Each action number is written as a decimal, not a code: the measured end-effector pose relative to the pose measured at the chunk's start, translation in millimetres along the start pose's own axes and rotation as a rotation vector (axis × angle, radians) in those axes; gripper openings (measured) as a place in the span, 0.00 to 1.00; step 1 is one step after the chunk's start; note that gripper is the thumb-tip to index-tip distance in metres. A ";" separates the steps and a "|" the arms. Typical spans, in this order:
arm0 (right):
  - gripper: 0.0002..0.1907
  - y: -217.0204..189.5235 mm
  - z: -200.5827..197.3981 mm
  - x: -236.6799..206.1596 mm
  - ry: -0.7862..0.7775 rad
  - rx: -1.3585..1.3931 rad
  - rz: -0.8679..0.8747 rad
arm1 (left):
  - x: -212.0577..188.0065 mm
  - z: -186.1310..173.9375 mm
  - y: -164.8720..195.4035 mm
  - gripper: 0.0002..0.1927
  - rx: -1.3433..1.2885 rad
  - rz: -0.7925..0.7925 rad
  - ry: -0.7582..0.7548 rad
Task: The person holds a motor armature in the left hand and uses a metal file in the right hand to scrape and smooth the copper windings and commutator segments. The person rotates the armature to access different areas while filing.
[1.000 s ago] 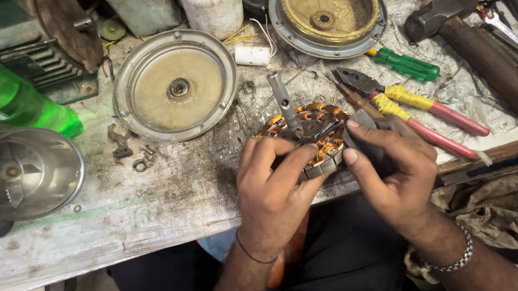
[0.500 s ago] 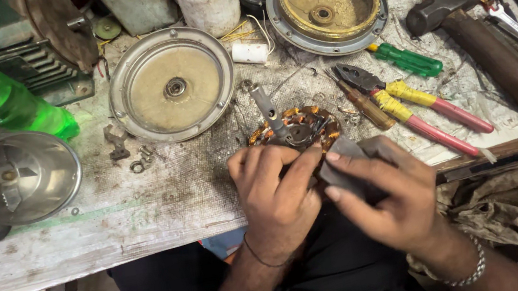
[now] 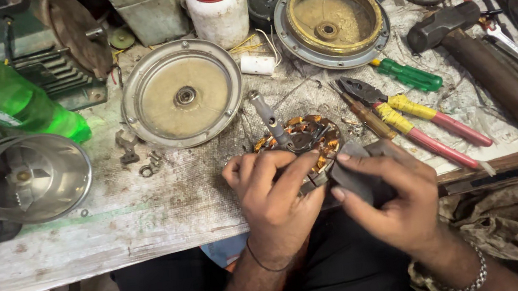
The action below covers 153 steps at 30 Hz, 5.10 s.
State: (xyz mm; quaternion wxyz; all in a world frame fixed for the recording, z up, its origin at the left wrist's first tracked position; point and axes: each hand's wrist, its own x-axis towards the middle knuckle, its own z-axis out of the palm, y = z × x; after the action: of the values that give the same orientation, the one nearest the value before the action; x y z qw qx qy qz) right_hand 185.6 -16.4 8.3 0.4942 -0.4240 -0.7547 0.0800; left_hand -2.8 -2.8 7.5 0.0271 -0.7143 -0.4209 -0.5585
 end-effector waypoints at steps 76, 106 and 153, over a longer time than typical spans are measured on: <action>0.16 -2.2 -7.1 -0.5 -0.023 0.103 0.184 | -0.4 -0.4 -1.6 0.18 -0.078 -0.015 -0.011; 0.18 -6.5 7.5 0.3 0.090 -0.072 -0.022 | 5.4 -6.4 -4.2 0.18 -0.134 0.021 -0.120; 0.19 -19.6 -2.3 4.8 0.020 -0.109 0.014 | -1.3 -3.1 -3.1 0.20 -0.010 0.078 -0.096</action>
State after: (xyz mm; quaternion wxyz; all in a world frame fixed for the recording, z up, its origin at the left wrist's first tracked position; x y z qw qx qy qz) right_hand 175.8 -25.9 23.3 0.4771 -0.4564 -0.7501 0.0380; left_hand -7.2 -3.2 6.2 0.0251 -0.7563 -0.3908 -0.5241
